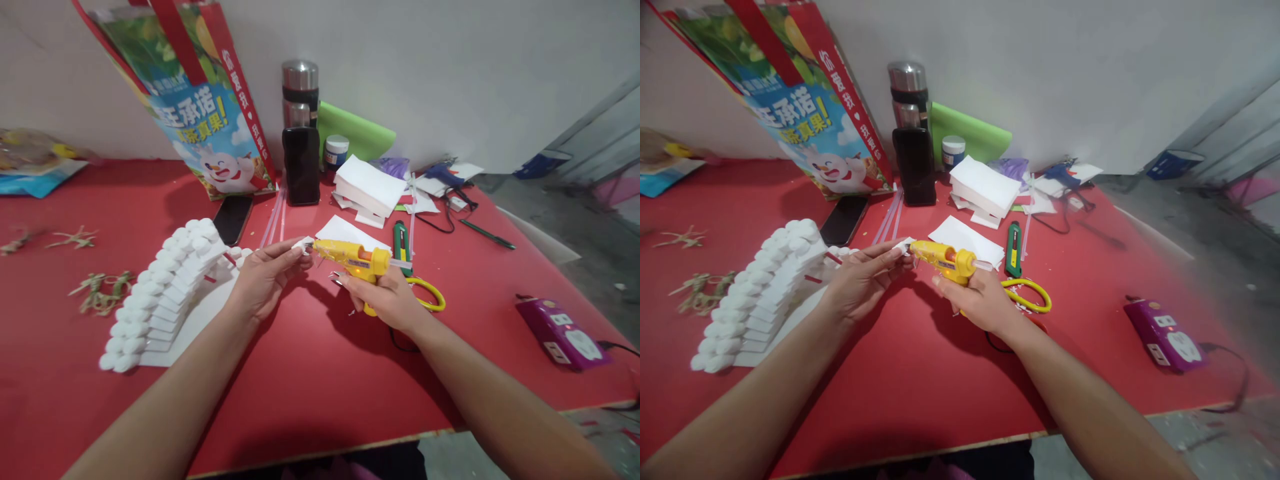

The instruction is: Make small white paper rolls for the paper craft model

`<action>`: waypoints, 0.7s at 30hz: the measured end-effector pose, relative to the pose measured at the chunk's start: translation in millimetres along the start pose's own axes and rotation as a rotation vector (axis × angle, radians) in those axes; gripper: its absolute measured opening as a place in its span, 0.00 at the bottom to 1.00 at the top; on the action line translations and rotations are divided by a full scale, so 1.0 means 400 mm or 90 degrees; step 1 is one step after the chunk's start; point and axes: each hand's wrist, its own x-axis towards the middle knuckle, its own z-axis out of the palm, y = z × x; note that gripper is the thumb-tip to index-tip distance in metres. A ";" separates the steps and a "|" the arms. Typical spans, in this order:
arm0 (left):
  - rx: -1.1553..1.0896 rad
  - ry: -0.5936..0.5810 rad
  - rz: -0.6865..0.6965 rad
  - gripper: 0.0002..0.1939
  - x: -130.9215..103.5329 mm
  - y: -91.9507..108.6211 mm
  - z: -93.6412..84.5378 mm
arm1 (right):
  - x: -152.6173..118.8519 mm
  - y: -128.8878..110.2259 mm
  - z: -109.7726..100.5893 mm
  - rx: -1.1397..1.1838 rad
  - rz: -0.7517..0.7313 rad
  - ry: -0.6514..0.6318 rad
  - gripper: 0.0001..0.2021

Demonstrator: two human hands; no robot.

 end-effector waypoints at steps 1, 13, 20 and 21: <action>-0.003 -0.002 -0.005 0.19 -0.001 0.001 0.001 | 0.001 0.002 0.000 -0.002 0.004 0.004 0.21; -0.026 -0.002 -0.028 0.19 -0.006 0.003 0.004 | 0.007 -0.005 -0.009 -0.023 -0.022 0.026 0.23; -0.013 0.004 -0.020 0.22 -0.001 -0.002 0.001 | -0.002 0.000 0.004 -0.030 0.001 0.012 0.22; 0.003 0.008 -0.006 0.23 -0.001 -0.004 0.000 | -0.001 0.000 0.002 -0.031 0.000 0.013 0.22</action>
